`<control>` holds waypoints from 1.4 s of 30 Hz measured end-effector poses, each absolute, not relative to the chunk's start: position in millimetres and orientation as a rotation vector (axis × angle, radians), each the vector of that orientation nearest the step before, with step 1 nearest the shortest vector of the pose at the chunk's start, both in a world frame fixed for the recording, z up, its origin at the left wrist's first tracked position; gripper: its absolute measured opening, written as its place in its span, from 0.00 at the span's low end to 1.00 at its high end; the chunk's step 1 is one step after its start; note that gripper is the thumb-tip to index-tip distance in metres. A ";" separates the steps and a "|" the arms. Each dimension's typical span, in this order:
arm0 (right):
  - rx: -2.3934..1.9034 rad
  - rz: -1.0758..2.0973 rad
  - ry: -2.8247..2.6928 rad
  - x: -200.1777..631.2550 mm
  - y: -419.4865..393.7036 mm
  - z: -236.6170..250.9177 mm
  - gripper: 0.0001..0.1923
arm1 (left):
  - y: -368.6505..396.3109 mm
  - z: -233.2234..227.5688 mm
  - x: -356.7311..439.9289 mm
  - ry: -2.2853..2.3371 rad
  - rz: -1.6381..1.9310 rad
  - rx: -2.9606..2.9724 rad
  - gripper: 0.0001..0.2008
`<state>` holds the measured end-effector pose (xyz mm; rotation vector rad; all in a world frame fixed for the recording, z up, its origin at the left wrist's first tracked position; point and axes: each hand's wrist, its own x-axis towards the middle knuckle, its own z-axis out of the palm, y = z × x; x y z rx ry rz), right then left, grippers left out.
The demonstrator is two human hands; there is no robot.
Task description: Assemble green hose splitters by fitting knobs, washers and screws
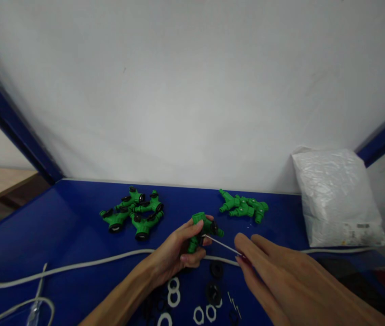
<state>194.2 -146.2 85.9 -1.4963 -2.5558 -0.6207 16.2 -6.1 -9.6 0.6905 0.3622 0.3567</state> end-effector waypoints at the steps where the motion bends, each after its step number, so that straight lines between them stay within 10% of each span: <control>1: -1.498 -0.625 -2.552 194.3 -145.9 86.0 0.19 | -6.0 -9.7 16.3 0.358 0.357 0.689 0.16; 42: -1.536 -0.732 -2.472 170.4 -118.4 112.4 0.16 | -7.0 -8.4 19.3 0.394 0.476 0.728 0.20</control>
